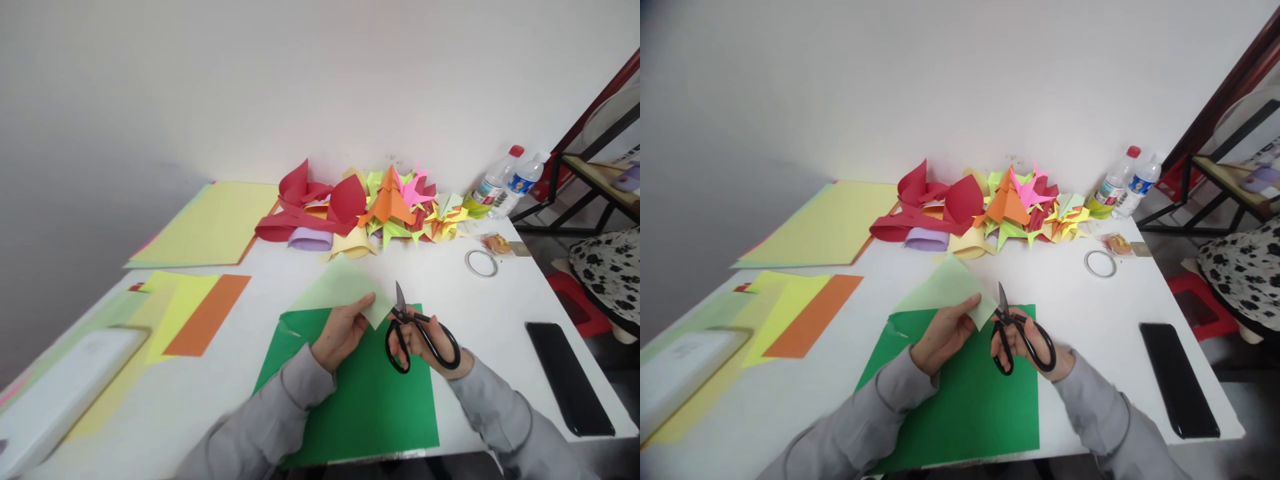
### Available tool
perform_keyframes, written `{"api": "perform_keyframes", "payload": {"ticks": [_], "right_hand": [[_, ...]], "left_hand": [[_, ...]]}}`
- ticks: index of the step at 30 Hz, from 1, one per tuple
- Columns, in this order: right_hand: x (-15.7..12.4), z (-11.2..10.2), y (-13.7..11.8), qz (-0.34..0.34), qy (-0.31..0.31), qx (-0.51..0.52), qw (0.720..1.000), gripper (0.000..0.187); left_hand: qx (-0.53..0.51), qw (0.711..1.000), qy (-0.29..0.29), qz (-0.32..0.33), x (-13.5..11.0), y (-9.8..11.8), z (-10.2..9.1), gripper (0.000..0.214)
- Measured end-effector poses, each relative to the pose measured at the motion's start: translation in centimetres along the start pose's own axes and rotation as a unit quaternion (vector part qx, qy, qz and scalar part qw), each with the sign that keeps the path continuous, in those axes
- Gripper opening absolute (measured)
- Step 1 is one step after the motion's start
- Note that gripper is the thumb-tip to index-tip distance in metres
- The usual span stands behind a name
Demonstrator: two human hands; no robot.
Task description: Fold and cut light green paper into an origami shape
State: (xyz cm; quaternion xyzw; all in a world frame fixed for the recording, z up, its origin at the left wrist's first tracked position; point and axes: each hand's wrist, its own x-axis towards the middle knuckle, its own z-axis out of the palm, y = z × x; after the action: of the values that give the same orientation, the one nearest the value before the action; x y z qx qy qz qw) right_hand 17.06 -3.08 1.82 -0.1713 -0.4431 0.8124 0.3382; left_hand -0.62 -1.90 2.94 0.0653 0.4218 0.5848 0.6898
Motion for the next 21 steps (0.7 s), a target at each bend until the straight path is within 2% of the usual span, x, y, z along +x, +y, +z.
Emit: {"api": "perform_keyframes", "payload": {"ticks": [5, 13, 21], "right_hand": [[0.08, 0.21, -0.16, 0.011, 0.015, -0.015, 1.000, 0.072], [0.10, 0.59, -0.16, -0.005, 0.015, -0.010, 1.000, 0.069], [0.05, 0.33, 0.04, -0.012, 0.004, -0.003, 1.000, 0.066]], "left_hand": [[0.003, 1.000, -0.001, -0.005, -0.02, 0.13, 0.01, 0.023], [0.004, 1.000, -0.002, 0.002, 0.01, 0.33, 0.02, 0.031], [0.007, 1.000, 0.000, -0.007, 0.07, 0.38, -0.04, 0.024]]}}
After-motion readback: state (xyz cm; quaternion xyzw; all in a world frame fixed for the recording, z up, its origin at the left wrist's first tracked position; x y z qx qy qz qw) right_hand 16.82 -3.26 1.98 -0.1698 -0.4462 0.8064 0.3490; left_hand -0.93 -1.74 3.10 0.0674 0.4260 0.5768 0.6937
